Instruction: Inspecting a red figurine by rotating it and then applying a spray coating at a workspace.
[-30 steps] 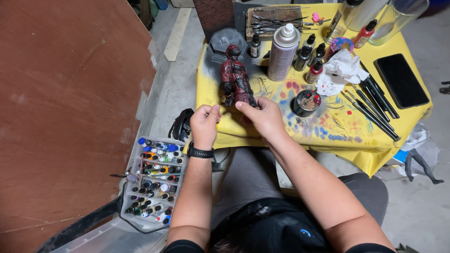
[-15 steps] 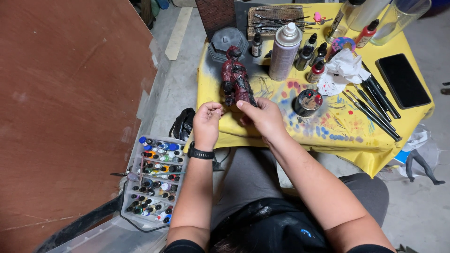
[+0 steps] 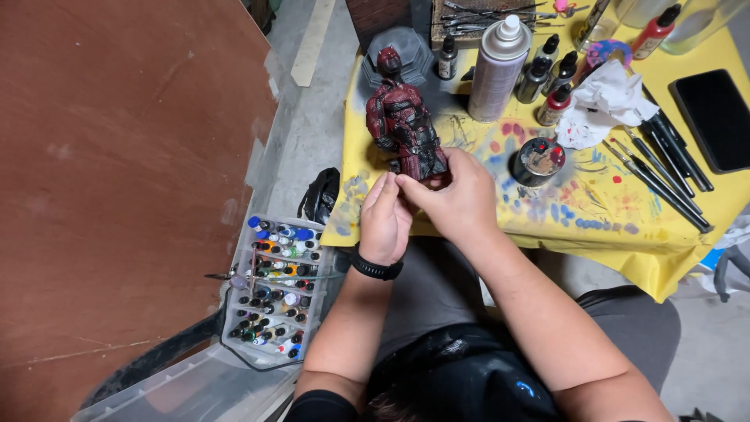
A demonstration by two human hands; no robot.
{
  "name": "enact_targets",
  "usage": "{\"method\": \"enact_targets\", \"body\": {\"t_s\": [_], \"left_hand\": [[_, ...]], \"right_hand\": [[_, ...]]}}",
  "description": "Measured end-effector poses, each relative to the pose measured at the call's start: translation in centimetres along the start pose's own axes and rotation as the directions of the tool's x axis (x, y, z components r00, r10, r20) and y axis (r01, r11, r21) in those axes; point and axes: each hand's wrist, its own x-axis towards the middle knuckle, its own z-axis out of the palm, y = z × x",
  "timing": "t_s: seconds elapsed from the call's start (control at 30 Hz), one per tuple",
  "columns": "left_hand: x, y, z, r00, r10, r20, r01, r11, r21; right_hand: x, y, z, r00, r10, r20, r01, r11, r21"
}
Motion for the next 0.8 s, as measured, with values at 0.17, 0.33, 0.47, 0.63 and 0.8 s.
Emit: {"method": "enact_targets", "body": {"t_s": [0.17, 0.33, 0.47, 0.63, 0.8], "left_hand": [[1.1, -2.4, -3.5, 1.0, -0.014, 0.007, 0.014, 1.0, -0.01], [1.5, -3.6, -4.9, 1.0, -0.019, 0.002, 0.019, 1.0, -0.017], [0.4, -2.0, -1.8, 1.0, -0.007, -0.024, 0.006, 0.999, -0.044], [-1.1, 0.3, 2.0, 1.0, -0.014, 0.026, 0.017, 0.995, -0.098], [-1.3, 0.4, 3.3, 0.987, -0.12, 0.106, 0.14, 0.967, -0.214]], "right_hand": [[0.0, 1.2, -0.2, 0.992, -0.121, -0.029, 0.116, 0.984, -0.136], [-0.1, 2.6, 0.4, 0.955, -0.268, -0.125, 0.236, 0.946, -0.223], [0.0, 3.0, 0.6, 0.916, -0.365, -0.165, 0.323, 0.917, -0.235], [0.0, 2.9, 0.5, 0.889, -0.415, -0.195, 0.375, 0.902, -0.212], [0.1, 3.3, 0.8, 0.855, -0.456, -0.247, 0.451, 0.889, -0.083]]}}
